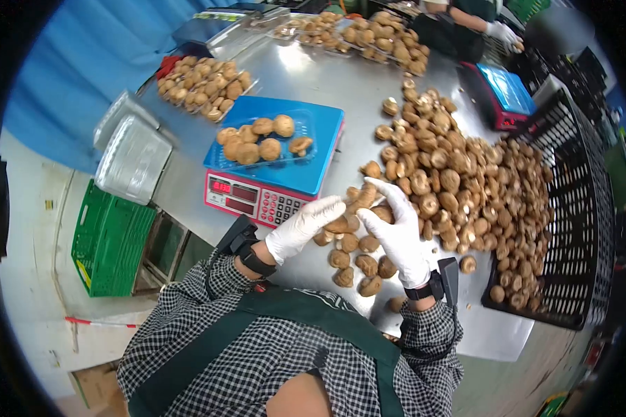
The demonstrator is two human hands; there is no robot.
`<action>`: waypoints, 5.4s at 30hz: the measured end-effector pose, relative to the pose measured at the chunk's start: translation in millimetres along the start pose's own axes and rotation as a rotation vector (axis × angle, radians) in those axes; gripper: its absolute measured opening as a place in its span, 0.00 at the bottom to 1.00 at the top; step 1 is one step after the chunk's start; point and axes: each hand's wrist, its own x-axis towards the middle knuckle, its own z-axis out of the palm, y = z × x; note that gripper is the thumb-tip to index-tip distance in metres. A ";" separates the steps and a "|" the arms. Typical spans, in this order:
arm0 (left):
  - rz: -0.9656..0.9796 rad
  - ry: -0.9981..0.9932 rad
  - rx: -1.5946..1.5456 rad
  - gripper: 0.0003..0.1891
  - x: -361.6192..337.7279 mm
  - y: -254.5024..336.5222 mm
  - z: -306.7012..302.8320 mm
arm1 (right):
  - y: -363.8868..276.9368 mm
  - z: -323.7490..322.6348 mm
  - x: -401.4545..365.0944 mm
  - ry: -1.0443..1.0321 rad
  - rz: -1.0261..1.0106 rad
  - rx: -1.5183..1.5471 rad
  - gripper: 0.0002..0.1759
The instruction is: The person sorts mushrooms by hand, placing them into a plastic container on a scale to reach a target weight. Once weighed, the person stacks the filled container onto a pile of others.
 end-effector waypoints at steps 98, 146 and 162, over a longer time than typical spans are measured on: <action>0.497 0.871 0.492 0.15 -92.3 32.6 -203.4 | 19.7 22.9 45.0 -0.210 0.257 -0.108 0.13; 0.753 1.514 -0.092 0.09 89.1 112.4 -507.4 | -61.6 336.4 567.2 -0.322 -0.291 -0.514 0.10; 0.922 1.838 -0.393 0.13 116.9 95.2 -597.8 | -35.6 482.3 646.0 -0.503 -0.359 -0.578 0.09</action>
